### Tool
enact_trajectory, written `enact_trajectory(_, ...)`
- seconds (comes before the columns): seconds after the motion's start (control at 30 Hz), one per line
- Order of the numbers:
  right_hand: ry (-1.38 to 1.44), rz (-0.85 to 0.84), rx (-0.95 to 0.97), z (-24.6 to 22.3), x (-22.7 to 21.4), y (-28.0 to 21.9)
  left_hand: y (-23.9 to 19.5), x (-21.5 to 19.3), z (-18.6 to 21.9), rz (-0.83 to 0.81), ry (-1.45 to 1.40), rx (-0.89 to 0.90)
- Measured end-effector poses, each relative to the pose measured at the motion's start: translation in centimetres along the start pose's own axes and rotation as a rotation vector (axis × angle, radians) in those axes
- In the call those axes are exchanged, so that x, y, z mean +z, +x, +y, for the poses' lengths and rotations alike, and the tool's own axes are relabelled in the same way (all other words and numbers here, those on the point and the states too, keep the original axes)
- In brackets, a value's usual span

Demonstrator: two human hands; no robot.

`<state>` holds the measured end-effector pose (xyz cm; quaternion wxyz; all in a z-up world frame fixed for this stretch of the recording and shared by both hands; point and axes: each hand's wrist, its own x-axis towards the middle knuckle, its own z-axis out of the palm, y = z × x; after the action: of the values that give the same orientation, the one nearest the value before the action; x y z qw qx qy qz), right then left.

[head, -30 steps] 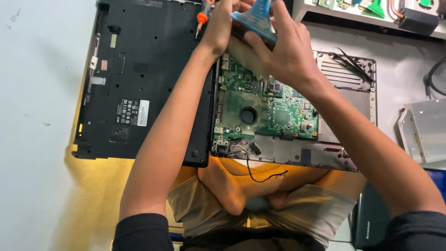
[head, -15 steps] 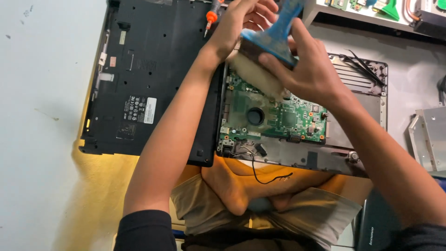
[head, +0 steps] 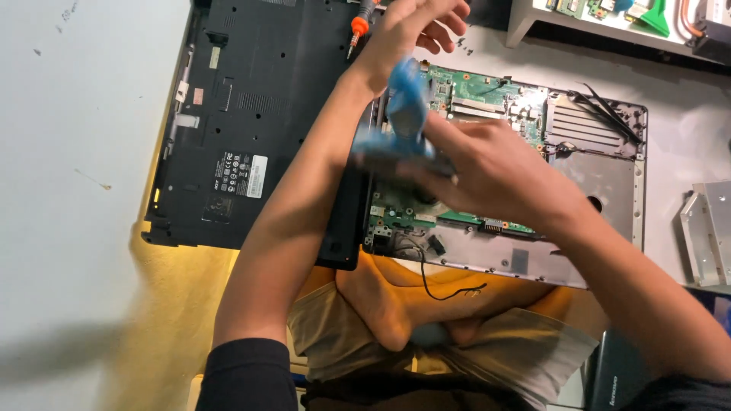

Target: The person cleans the internal components of a disassembled laptop using a brush. They brush the motherboard and then remove a cooling fan to clean it separately.

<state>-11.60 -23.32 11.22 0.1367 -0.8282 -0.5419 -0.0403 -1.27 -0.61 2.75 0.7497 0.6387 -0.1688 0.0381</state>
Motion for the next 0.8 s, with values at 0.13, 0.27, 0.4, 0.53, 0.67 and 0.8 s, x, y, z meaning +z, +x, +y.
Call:
enact_trajectory(0.13, 0.451, -0.292, 0.364, 1.1, -2.1, 0.1, -0.1, 0.1, 0.5, -0.034, 0.085, 0.055)
enact_trajectory(0.27, 0.259, 0.071, 0.310, 7.2, -1.9, -1.4, -0.2, 0.3, 0.4, 0.011, -0.008, 0.015)
enact_trajectory(0.4, -0.083, 0.204, 0.315, 5.0, -0.8, -2.4, 0.3, 0.1, -0.6, 0.000, 0.026, 0.048)
enact_trajectory(0.53, 0.187, -0.037, 0.171, -3.0, 0.5, -3.8, 0.1, -0.1, -0.9, -0.034, 0.061, 0.083)
enact_trajectory(0.67, 0.250, -0.026, 0.154, -4.0, 1.3, -7.1, 0.0, -0.3, -1.9, -0.061, 0.131, 0.170)
enact_trajectory(0.8, 0.183, 0.074, 0.321, 2.2, 0.2, -8.4, 0.0, -1.0, -3.2, -0.085, 0.137, 0.219)
